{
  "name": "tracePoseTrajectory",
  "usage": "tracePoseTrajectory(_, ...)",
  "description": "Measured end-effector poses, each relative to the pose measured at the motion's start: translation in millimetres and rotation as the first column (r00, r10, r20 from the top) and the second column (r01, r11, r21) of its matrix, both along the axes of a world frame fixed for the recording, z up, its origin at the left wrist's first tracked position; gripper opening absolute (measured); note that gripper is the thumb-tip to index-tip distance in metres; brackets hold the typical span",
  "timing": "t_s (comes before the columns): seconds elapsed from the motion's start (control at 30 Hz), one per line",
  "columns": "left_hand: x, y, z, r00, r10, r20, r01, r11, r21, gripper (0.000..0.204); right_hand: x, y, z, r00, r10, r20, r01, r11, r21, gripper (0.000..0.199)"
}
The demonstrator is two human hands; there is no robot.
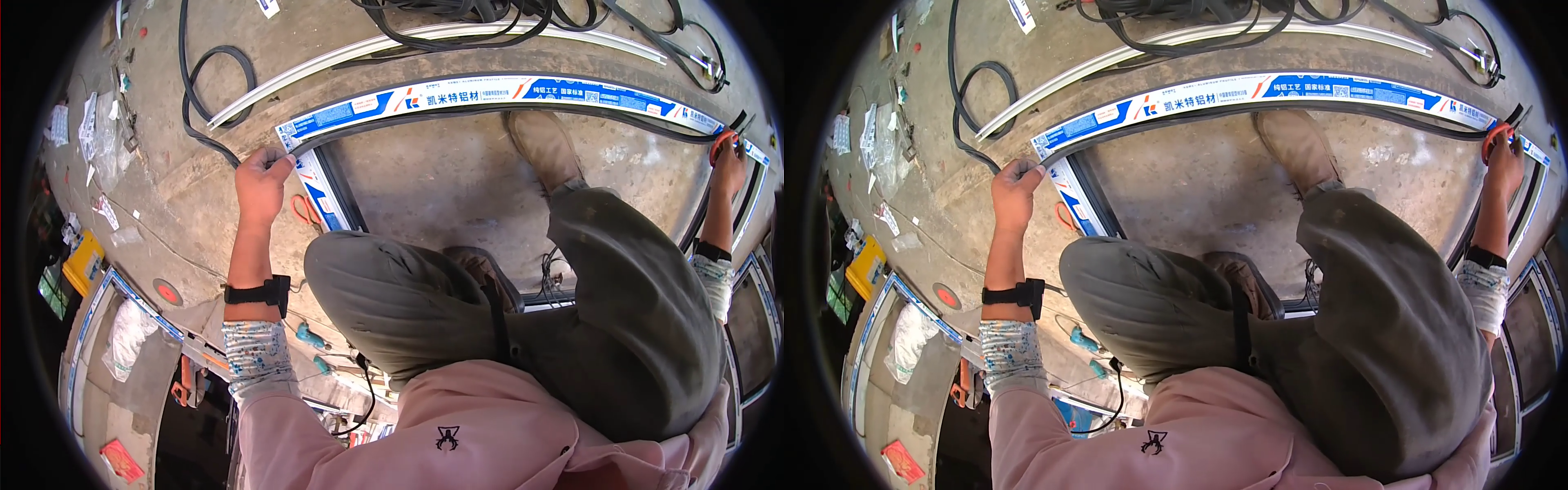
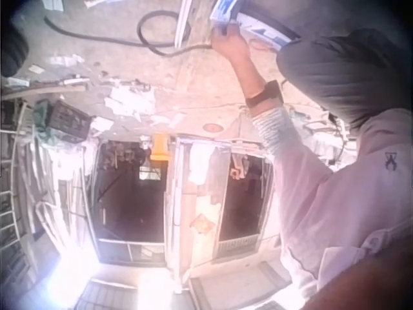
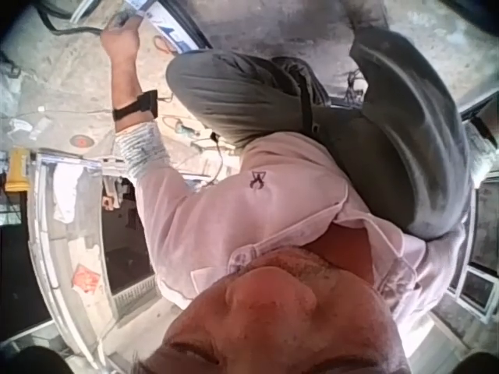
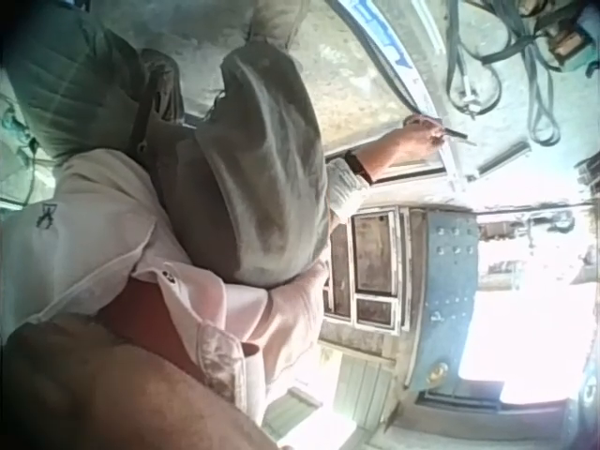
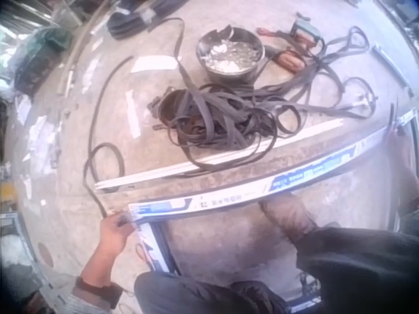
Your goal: Assemble metal window or door frames by cutting and inserting rubber seals and gaskets.
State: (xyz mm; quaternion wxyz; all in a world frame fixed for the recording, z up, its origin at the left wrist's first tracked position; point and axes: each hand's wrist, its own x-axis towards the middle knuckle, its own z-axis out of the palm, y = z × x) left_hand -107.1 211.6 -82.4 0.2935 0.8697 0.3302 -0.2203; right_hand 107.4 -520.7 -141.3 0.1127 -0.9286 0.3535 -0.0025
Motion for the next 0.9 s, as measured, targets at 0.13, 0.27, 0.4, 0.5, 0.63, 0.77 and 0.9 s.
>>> tracePoseTrajectory(0.13, 9.0, -33.6, 38.0, 0.929, 0.289, 0.231, -0.22, 0.933, -0.284, 0.014, -26.7, 118.2, 45.6, 0.906, 0.325, 0.27, -0.416, 0.574, 0.705, 0.059)
tracePoseTrajectory(0.27, 30.1, -88.2, 74.6, 0.78, 0.469, 0.415, -0.282, 0.855, -0.435, 0.014, -58.2, 275.3, 84.2, 0.572, 0.758, 0.315, -0.245, -0.208, 0.947, 0.053)
tracePoseTrajectory(0.4, 47.7, -137.7, 75.3, 0.67, 0.554, 0.494, -0.257, 0.797, -0.546, 0.015, -68.1, 344.4, 98.2, 0.154, 0.89, 0.429, -0.117, -0.415, 0.902, 0.07)
tracePoseTrajectory(0.5, 44.6, -144.6, 68.4, 0.626, 0.607, 0.489, -0.268, 0.757, -0.596, 0.014, -85.8, 367.7, 89.4, 0.143, 0.921, 0.363, -0.094, -0.352, 0.931, 0.075)
tracePoseTrajectory(0.63, 38.3, -150.3, 60.8, 0.621, 0.619, 0.48, -0.244, 0.736, -0.632, 0.015, -94.8, 386.0, 83.5, 0.18, 0.901, 0.396, -0.093, -0.385, 0.918, 0.078)
tracePoseTrajectory(0.77, 35.6, -140.9, 61.7, 0.661, 0.594, 0.459, -0.235, 0.745, -0.625, 0.017, -84.0, 398.2, 102.3, 0.123, 0.948, 0.293, -0.005, -0.295, 0.956, 0.083)
tracePoseTrajectory(0.9, 38.7, -139.5, 61.9, 0.7, 0.555, 0.449, -0.189, 0.75, -0.633, 0.021, -82.4, 404.8, 107.2, 0.122, 0.95, 0.288, -0.113, -0.275, 0.955, 0.073)
